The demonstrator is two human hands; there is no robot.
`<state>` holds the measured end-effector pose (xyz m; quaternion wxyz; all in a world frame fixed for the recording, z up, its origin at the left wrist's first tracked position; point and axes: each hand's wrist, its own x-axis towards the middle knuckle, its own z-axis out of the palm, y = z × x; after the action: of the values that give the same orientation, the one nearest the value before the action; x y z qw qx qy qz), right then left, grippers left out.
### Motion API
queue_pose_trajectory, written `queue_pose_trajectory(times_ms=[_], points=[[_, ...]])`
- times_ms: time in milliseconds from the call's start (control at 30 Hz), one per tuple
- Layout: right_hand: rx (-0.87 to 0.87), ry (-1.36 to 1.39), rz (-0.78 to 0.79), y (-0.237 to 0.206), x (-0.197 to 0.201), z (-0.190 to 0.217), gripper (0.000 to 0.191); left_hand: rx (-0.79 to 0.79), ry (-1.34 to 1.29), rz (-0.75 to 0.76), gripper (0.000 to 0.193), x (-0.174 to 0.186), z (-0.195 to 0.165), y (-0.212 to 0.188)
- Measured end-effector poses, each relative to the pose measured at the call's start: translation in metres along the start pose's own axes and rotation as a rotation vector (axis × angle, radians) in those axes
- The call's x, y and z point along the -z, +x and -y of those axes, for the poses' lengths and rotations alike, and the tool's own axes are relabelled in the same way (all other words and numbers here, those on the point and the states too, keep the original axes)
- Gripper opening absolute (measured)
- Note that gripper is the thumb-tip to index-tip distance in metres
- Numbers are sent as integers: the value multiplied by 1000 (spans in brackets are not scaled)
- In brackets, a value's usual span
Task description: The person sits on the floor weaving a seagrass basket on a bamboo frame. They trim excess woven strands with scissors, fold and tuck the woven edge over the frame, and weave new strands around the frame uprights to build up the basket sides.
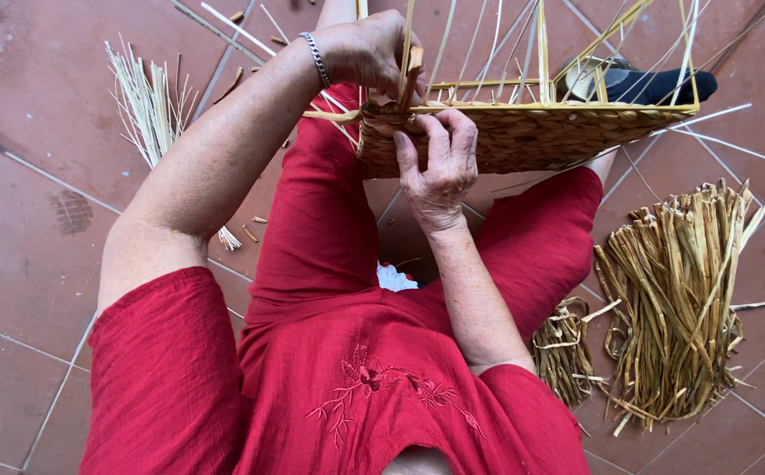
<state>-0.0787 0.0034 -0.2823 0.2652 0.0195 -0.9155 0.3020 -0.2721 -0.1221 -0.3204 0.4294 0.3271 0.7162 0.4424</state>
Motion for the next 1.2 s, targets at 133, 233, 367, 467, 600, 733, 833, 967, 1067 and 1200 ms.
queue_pose_trajectory(times_ms=[133, 233, 367, 467, 600, 733, 833, 967, 1067, 1200], points=[[-46, -4, -51, 8, -5, -3, 19, -82, -108, 111, 27, 7, -5, -7], [-25, 29, 3, 0, 0, -14, 17, 63, -239, 37, 45, 5, -7, -11], [-90, 8, 158, -29, 15, -39, 17, -84, -158, -5, 39, 0, -10, -25], [-145, -17, 297, -59, 20, -49, 15, -170, -83, -54, 42, -8, -12, -48], [-273, 17, 398, -82, 25, -54, 11, -270, 40, -172, 48, -23, -15, -64], [-218, -14, 459, -76, 39, -54, 16, -361, 199, -378, 26, -44, -14, -64], [-285, 365, 355, -63, 35, -53, 38, -406, 198, -381, 20, -48, -9, -63], [-674, 770, 340, -50, 7, -63, 17, -335, 215, -409, 17, -51, -3, -58], [-775, 802, 363, -49, 5, -83, 19, -352, 255, -456, 18, -55, -1, -56], [-1045, 1169, 346, -35, 16, -94, 22, -440, 342, -535, 15, -62, -4, -58]])
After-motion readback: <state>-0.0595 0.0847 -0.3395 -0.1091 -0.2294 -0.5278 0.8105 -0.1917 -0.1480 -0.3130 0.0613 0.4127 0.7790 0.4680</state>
